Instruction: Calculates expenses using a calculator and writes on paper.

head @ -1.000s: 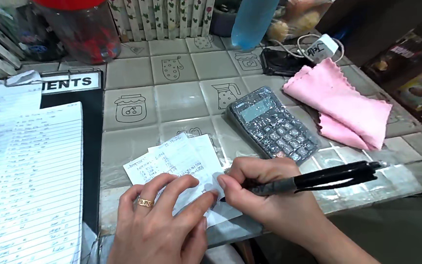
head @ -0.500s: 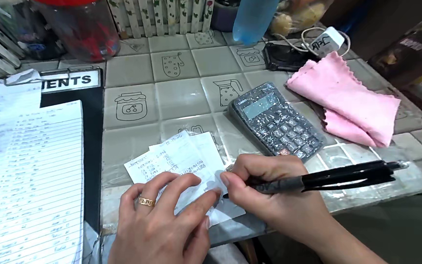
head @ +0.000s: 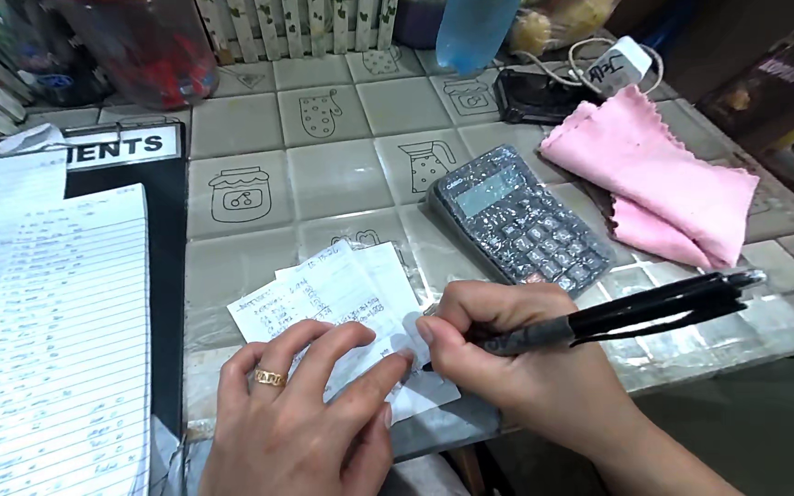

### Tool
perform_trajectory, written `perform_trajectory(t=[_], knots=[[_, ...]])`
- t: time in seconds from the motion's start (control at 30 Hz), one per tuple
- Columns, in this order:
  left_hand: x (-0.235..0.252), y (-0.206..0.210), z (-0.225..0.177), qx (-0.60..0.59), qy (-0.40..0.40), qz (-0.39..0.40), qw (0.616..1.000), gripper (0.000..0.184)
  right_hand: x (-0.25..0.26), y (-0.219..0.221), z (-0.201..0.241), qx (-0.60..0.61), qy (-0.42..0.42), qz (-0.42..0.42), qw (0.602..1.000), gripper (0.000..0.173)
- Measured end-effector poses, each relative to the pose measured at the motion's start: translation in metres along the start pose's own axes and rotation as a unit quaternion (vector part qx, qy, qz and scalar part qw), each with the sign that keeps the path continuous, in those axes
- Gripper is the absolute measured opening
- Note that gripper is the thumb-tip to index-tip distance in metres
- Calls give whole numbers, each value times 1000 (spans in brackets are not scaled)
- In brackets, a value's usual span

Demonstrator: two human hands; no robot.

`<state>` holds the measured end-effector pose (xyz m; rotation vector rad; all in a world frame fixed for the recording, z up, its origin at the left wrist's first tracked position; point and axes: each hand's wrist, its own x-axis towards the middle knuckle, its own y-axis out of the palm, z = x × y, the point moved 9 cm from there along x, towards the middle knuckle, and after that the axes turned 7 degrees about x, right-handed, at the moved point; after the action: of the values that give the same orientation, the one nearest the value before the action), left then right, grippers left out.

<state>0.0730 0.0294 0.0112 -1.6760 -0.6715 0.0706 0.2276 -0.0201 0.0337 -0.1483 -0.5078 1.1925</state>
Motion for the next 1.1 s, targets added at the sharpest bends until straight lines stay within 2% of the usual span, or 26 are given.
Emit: perform_trajectory(t=[0.87, 1.0, 1.1], knots=[[1, -2, -1, 1, 5, -8, 1000, 31, -1, 2, 1, -1, -11, 16, 1000, 26], [1, -1, 0, 3, 5, -14, 1000, 33, 1, -7, -4, 73, 37, -13, 997, 25], [1, -1, 0, 5, 6, -19, 1000, 34, 4, -13, -3, 110, 22, -33, 993, 17]])
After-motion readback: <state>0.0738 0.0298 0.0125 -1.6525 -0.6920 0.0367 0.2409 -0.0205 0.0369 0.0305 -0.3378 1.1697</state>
